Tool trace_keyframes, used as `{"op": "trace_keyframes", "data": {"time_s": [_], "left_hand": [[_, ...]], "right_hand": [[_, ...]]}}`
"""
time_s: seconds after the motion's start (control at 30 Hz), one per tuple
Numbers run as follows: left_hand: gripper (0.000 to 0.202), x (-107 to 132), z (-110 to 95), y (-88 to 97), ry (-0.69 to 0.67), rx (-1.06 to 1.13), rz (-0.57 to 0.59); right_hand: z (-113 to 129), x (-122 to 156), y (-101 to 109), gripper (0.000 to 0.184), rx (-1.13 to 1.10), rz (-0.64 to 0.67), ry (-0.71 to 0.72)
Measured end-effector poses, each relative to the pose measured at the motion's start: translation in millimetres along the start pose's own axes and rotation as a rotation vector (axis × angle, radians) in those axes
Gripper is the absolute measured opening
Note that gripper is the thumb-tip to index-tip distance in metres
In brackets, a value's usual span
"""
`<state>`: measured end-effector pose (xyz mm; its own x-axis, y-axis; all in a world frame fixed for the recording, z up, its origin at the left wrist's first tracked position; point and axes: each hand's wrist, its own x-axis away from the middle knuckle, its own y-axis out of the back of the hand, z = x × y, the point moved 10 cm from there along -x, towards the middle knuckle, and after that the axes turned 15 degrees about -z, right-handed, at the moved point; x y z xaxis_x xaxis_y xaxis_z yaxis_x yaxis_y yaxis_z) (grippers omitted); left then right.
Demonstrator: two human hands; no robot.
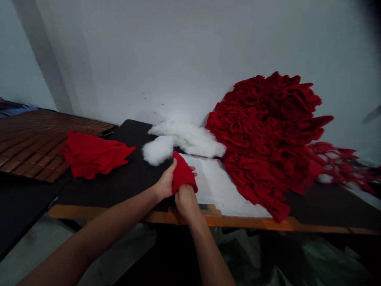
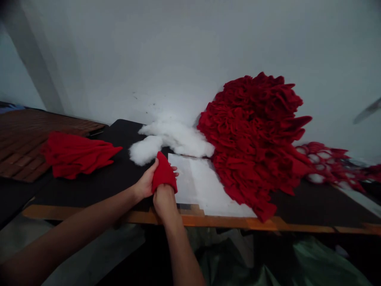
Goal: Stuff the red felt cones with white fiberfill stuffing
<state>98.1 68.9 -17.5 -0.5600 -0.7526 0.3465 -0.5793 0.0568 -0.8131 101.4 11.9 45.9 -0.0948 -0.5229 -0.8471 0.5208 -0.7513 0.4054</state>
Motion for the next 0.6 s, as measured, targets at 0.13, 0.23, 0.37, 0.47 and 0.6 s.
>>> {"op": "trace_keyframes", "data": {"time_s": [0.13, 0.23, 0.37, 0.47, 0.6], "left_hand": [[0.060, -6, -9, 10.4, -0.028, 0.030, -0.079], [0.055, -5, -4, 10.5, -0.024, 0.041, -0.078], [0.053, -2, -8, 7.4, -0.053, 0.085, -0.065], [0.056, -3, -13, 11.8, -0.048, 0.088, -0.120], [0.051, -1, -7, 11.4, -0.015, 0.049, -0.136]], "right_hand": [[8, 15, 1, 0.033, 0.086, -0.002, 0.033], [0, 21, -14, 0.035, 0.062, 0.098, -0.023], [4, 15, -23, 0.037, 0.043, 0.135, -0.029], [10, 10, -13, 0.035, 0.124, -0.001, -0.007], [2, 13, -13, 0.037, 0.102, -0.038, -0.053]]}}
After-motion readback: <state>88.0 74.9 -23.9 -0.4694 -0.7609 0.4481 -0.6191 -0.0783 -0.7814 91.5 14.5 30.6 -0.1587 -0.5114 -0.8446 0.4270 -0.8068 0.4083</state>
